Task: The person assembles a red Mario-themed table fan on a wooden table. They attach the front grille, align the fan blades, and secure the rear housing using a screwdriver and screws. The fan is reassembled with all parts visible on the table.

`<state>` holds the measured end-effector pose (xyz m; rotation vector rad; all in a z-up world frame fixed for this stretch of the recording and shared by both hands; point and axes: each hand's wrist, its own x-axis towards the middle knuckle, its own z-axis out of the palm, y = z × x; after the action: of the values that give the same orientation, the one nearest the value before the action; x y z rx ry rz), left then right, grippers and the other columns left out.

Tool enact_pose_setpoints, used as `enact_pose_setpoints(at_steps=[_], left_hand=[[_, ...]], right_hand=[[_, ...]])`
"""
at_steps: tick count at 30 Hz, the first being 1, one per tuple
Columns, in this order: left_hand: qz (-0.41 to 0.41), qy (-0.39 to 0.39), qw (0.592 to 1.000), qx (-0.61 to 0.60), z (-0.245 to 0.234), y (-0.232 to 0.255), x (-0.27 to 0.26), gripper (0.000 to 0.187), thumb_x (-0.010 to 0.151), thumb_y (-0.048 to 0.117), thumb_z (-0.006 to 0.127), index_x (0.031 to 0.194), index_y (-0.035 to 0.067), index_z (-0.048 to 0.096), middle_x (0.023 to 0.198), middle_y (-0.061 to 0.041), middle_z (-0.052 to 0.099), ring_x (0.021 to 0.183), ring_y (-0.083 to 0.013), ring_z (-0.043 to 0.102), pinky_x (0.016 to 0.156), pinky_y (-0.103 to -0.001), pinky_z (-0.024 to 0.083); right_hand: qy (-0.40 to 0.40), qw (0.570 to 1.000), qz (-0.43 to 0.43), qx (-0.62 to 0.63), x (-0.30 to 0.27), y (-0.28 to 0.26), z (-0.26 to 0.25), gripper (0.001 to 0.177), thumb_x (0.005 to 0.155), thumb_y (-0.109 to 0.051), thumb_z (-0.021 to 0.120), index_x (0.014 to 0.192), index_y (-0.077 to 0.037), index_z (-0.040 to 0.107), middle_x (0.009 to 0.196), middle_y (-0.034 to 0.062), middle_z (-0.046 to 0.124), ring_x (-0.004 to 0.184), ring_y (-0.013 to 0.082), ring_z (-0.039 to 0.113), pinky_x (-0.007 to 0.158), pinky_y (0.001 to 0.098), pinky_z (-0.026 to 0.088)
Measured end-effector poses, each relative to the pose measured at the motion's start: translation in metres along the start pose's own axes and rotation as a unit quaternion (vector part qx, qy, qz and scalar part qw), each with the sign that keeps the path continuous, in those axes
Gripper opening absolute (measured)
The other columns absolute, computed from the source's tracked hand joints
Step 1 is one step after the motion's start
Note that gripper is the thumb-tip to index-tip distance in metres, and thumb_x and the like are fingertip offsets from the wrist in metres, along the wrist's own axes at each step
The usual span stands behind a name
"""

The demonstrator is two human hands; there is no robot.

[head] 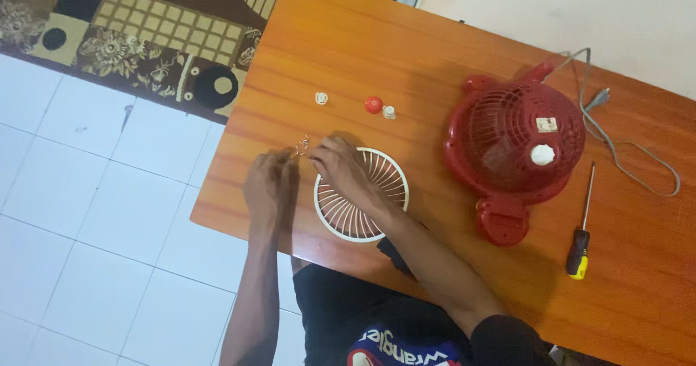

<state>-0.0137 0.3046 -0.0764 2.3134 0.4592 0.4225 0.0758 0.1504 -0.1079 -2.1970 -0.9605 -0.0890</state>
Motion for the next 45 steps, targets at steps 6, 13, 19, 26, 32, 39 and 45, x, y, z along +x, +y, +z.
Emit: enact_pose_setpoints(at_steps=[6,13,19,26,32,39,45], left_hand=[[0.04,0.02,0.999,0.015,-0.001,0.0,0.008,0.017,0.09,0.021,0.073,0.105,0.012,0.076,0.099,-0.01,0.071,0.092,-0.0331,0.067,0.079,-0.045,0.053],[0.059,0.053,0.996,0.042,0.008,-0.011,0.013,0.013,0.087,0.017,0.076,0.099,0.014,0.078,0.095,-0.008,0.072,0.091,-0.0324,0.067,0.076,-0.047,0.052],[0.071,0.045,0.996,0.042,0.007,-0.012,0.017,0.009,0.086,0.016,0.077,0.095,0.015,0.079,0.091,-0.007,0.071,0.085,-0.032,0.069,0.072,-0.046,0.053],[0.058,0.037,0.997,0.028,0.001,0.006,0.019,0.01,0.082,0.018,0.08,0.091,0.014,0.077,0.09,-0.007,0.07,0.082,-0.0319,0.069,0.068,-0.046,0.053],[0.049,0.043,0.997,0.042,0.011,0.014,0.02,0.006,0.085,0.016,0.078,0.086,0.011,0.074,0.086,-0.009,0.068,0.084,-0.0339,0.067,0.07,-0.048,0.051],[0.101,0.076,0.992,0.03,0.022,0.011,0.009,0.007,0.093,0.013,0.071,0.092,0.005,0.071,0.09,-0.015,0.069,0.088,-0.0393,0.065,0.074,-0.049,0.051],[-0.022,-0.049,0.991,-0.119,0.033,0.035,-0.015,0.014,0.097,0.017,0.07,0.102,0.003,0.071,0.091,-0.016,0.071,0.082,-0.0315,0.071,0.075,-0.041,0.054]], right_hand=[[-0.027,0.995,0.001,-0.092,0.015,-0.004,0.029,0.02,0.082,-0.012,0.075,0.102,-0.009,0.073,0.097,0.0104,0.063,0.096,0.0314,0.061,0.085,0.0471,0.049],[-0.029,0.993,0.002,-0.117,0.017,0.001,0.042,0.012,0.088,-0.011,0.071,0.099,-0.008,0.07,0.1,0.0106,0.061,0.098,0.0326,0.061,0.089,0.0467,0.049],[-0.029,0.993,-0.013,-0.115,0.015,0.0,0.042,0.011,0.087,-0.005,0.067,0.098,-0.006,0.069,0.1,0.0136,0.061,0.101,0.0342,0.061,0.09,0.0473,0.049],[-0.05,0.991,0.109,0.059,0.013,0.005,0.037,0.011,0.091,-0.008,0.068,0.101,-0.006,0.071,0.101,0.0147,0.064,0.099,0.0344,0.062,0.086,0.0456,0.051],[-0.052,0.989,0.118,0.068,0.012,0.001,0.008,0.011,0.096,-0.013,0.067,0.103,-0.005,0.07,0.098,0.0112,0.064,0.089,0.0278,0.066,0.077,0.041,0.053],[-0.002,0.969,0.166,0.183,-0.036,-0.022,-0.039,0.014,0.097,-0.013,0.068,0.104,-0.001,0.071,0.095,0.0098,0.07,0.084,0.021,0.069,0.074,0.0358,0.055],[0.049,0.875,0.413,0.248,-0.161,-0.031,-0.13,0.024,0.095,-0.021,0.072,0.11,-0.003,0.075,0.096,0.0077,0.077,0.086,0.0135,0.07,0.078,0.0295,0.056]])
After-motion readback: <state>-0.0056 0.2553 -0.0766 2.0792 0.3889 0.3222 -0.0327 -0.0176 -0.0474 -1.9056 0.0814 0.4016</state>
